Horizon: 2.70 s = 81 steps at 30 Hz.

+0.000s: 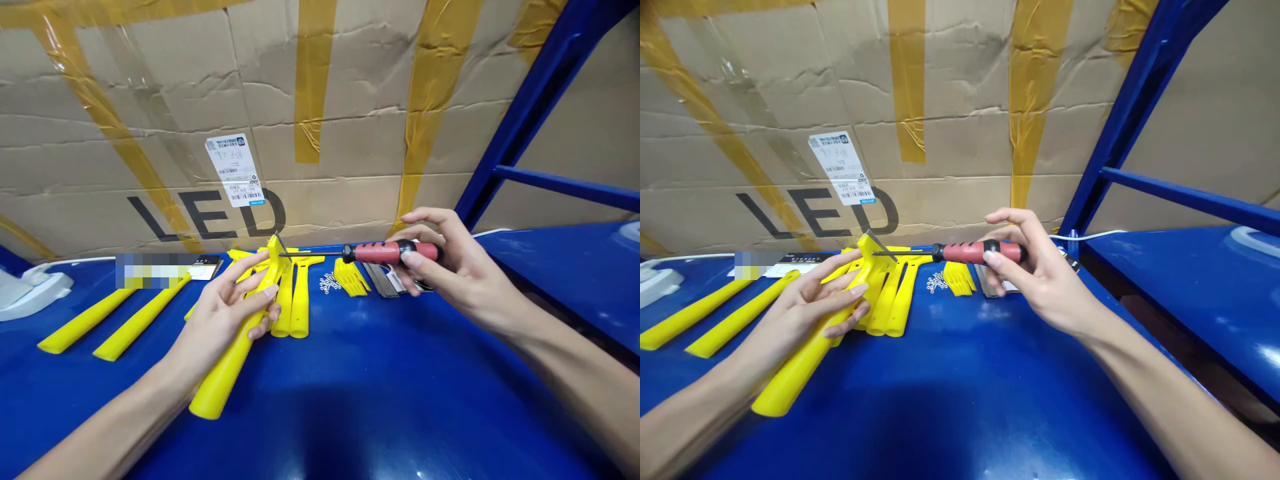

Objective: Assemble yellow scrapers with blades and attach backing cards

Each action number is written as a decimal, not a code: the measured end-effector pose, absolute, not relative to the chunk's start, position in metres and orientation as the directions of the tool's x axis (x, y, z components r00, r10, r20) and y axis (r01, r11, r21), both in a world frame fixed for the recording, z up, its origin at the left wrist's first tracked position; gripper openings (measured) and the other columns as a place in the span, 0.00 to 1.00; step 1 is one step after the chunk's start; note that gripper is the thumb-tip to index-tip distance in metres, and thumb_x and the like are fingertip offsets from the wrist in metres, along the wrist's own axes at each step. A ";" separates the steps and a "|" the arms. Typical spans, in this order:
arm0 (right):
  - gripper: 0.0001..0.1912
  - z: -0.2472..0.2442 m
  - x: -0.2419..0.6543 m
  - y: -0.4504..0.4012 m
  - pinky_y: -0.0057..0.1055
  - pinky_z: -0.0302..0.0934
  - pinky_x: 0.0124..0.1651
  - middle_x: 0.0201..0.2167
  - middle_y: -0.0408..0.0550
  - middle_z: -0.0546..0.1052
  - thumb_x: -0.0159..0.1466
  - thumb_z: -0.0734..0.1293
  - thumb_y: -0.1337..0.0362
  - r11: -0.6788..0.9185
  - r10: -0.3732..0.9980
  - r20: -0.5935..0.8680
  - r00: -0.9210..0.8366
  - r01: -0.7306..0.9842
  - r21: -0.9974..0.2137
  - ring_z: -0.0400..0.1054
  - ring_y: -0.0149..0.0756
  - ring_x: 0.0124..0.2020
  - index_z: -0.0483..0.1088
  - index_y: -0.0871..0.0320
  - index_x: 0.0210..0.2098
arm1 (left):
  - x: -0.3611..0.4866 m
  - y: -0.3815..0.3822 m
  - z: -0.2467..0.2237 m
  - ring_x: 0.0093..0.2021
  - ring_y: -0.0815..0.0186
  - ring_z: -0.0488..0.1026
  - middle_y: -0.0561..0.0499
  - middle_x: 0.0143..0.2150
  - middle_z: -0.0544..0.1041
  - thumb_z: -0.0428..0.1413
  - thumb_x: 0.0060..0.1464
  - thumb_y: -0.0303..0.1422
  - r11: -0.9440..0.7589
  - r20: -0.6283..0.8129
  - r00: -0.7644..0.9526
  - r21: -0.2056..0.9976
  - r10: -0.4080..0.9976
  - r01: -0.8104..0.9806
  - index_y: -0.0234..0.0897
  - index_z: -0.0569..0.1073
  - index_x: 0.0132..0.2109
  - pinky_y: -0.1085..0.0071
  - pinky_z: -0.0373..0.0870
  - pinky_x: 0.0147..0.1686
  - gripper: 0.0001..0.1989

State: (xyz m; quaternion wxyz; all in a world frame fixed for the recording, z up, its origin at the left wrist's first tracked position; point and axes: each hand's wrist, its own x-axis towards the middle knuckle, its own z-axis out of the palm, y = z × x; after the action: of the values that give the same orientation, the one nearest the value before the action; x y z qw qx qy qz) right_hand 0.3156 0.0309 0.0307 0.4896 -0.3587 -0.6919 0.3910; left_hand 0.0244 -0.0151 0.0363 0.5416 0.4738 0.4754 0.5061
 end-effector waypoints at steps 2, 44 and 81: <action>0.13 0.029 0.313 0.031 0.30 0.55 0.18 0.23 0.38 0.64 0.69 0.65 0.49 0.426 0.899 0.394 -0.189 0.177 -0.887 0.57 0.29 0.17 0.62 0.46 0.48 | 0.024 -0.015 0.036 0.19 0.74 0.63 0.53 0.25 0.75 0.67 0.52 0.31 0.045 -0.042 0.040 0.995 0.998 -0.094 0.39 0.64 0.66 0.80 0.60 0.18 0.36; 0.19 0.030 0.316 0.032 0.35 0.65 0.25 0.38 0.43 0.73 0.67 0.69 0.54 0.419 0.880 0.385 -0.278 0.075 -0.905 0.67 0.32 0.24 0.60 0.44 0.53 | 0.025 -0.015 0.027 0.19 0.74 0.64 0.53 0.25 0.76 0.67 0.52 0.34 0.041 -0.039 0.046 0.998 0.998 -0.053 0.39 0.65 0.61 0.79 0.59 0.19 0.32; 0.18 0.024 0.304 0.032 0.30 0.57 0.22 0.19 0.34 0.67 0.70 0.62 0.45 0.289 0.934 0.258 -0.245 0.098 -0.952 0.59 0.29 0.16 0.56 0.48 0.49 | 0.026 -0.015 0.043 0.19 0.72 0.65 0.54 0.24 0.75 0.67 0.50 0.32 0.000 0.000 0.000 0.998 1.000 -0.057 0.35 0.67 0.62 0.77 0.61 0.17 0.33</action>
State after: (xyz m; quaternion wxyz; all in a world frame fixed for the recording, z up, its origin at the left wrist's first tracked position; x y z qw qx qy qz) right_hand 0.3040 0.0324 0.0238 0.4696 -0.3963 -0.6511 0.4454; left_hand 0.0259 -0.0145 0.0430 0.5141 0.4856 0.4855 0.5140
